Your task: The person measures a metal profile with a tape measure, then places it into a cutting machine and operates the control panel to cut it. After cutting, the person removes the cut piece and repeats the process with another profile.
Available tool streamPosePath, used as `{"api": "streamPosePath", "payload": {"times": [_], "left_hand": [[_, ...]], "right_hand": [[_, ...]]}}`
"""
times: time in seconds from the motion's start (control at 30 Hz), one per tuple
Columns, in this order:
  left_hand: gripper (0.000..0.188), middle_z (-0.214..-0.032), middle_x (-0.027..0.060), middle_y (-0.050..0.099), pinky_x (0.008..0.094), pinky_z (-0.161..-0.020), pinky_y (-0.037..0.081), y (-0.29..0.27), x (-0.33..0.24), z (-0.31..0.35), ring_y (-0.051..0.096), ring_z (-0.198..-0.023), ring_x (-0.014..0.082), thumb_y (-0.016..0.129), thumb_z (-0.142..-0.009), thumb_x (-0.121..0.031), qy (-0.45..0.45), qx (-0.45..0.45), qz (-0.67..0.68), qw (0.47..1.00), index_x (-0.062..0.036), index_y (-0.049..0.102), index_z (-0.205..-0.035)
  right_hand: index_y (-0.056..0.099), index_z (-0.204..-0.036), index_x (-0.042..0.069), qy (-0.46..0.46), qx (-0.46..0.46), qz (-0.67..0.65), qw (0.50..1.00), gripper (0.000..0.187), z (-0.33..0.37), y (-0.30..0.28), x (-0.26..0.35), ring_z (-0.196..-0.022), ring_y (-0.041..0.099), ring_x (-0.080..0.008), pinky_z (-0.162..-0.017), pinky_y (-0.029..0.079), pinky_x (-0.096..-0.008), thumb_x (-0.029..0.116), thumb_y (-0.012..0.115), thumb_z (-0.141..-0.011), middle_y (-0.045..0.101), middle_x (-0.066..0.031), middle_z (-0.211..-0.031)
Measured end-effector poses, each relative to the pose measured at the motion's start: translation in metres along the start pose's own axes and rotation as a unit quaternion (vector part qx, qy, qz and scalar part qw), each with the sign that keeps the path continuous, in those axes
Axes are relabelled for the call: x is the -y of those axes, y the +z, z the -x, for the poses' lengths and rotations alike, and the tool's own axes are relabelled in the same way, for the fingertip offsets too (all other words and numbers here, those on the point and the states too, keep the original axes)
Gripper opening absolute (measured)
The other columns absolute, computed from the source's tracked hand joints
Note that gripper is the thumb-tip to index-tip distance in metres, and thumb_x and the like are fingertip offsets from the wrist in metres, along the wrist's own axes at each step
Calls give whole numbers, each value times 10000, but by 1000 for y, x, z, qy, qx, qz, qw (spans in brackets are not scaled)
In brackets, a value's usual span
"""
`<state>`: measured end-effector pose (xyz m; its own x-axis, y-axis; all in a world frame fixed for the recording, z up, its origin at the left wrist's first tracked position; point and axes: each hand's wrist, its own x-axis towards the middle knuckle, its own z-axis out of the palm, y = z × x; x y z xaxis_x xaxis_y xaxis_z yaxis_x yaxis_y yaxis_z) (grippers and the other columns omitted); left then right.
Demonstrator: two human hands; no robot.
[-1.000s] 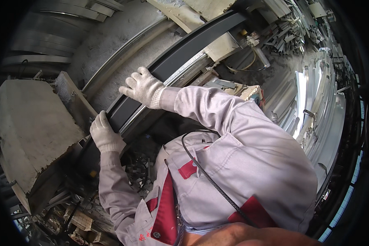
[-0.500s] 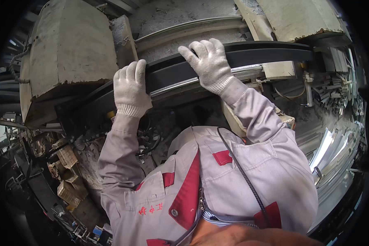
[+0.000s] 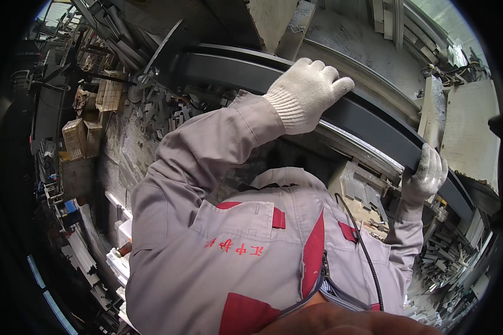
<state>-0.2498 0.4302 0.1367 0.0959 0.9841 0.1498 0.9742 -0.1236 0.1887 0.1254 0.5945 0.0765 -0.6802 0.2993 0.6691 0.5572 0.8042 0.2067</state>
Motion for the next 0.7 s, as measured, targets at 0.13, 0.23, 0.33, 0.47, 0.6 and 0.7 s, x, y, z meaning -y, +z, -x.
{"api": "streamPosePath", "payload": {"times": [0.13, 0.23, 0.33, 0.47, 0.6, 0.7], "left_hand": [[794, -1280, 197, 772, 507, -1050, 619, -9, 6, 0, 754, -1205, 394, 849, -792, -31, 8, 68, 33, 997, -166, 662, -1552], [779, -1264, 201, 781, 499, -1027, 630, -6, 14, -5, 776, -1178, 403, 833, -806, -54, -21, 165, 83, 983, -153, 656, -1558], [764, -1257, 202, 811, 486, -1022, 640, 2, 22, -7, 787, -1166, 419, 792, -816, -51, -21, 194, 138, 971, -140, 654, -1562], [793, -1243, 210, 822, 505, -887, 682, 11, 33, -12, 803, -1123, 399, 754, -787, -59, -54, 301, 183, 934, -173, 666, -1567], [768, -1219, 191, 829, 519, -817, 688, 20, 41, -13, 812, -1084, 376, 813, -740, -102, -83, 355, 200, 909, -167, 732, -1501], [700, -1171, 181, 835, 503, -897, 666, 32, 42, -12, 813, -1082, 368, 860, -730, -149, -84, 348, 177, 917, -155, 777, -1426]], "right_hand": [[703, -1516, 121, -31, 37, -7, 999, 686, 3, -3, -1, -1223, 774, -312, -1183, 520, -539, -24, 698, -846, 800, -91, -1317], [706, -1514, 126, -50, 70, -35, 996, 706, -6, -2, 1, -1083, 788, -311, -1053, 607, -502, -50, 716, -831, 814, -86, -1243], [733, -1448, 173, -33, 124, -54, 990, 668, -12, -3, 5, -1018, 786, -305, -975, 625, -467, -26, 753, -810, 821, -75, -1186], [754, -1266, 206, 24, 231, -116, 966, 529, -16, -3, 14, -1005, 796, -318, -891, 628, -434, 41, 809, -766, 820, -58, -1104], [768, -1106, 167, 60, 285, -190, 938, 350, -24, 2, 23, -925, 800, -387, -808, 639, -470, 64, 809, -774, 812, -132, -995], [779, -1093, 142, 86, 358, -207, 906, 326, -31, 3, 26, -931, 807, -390, -811, 646, -458, 81, 814, -775, 813, -143, -990]]}}
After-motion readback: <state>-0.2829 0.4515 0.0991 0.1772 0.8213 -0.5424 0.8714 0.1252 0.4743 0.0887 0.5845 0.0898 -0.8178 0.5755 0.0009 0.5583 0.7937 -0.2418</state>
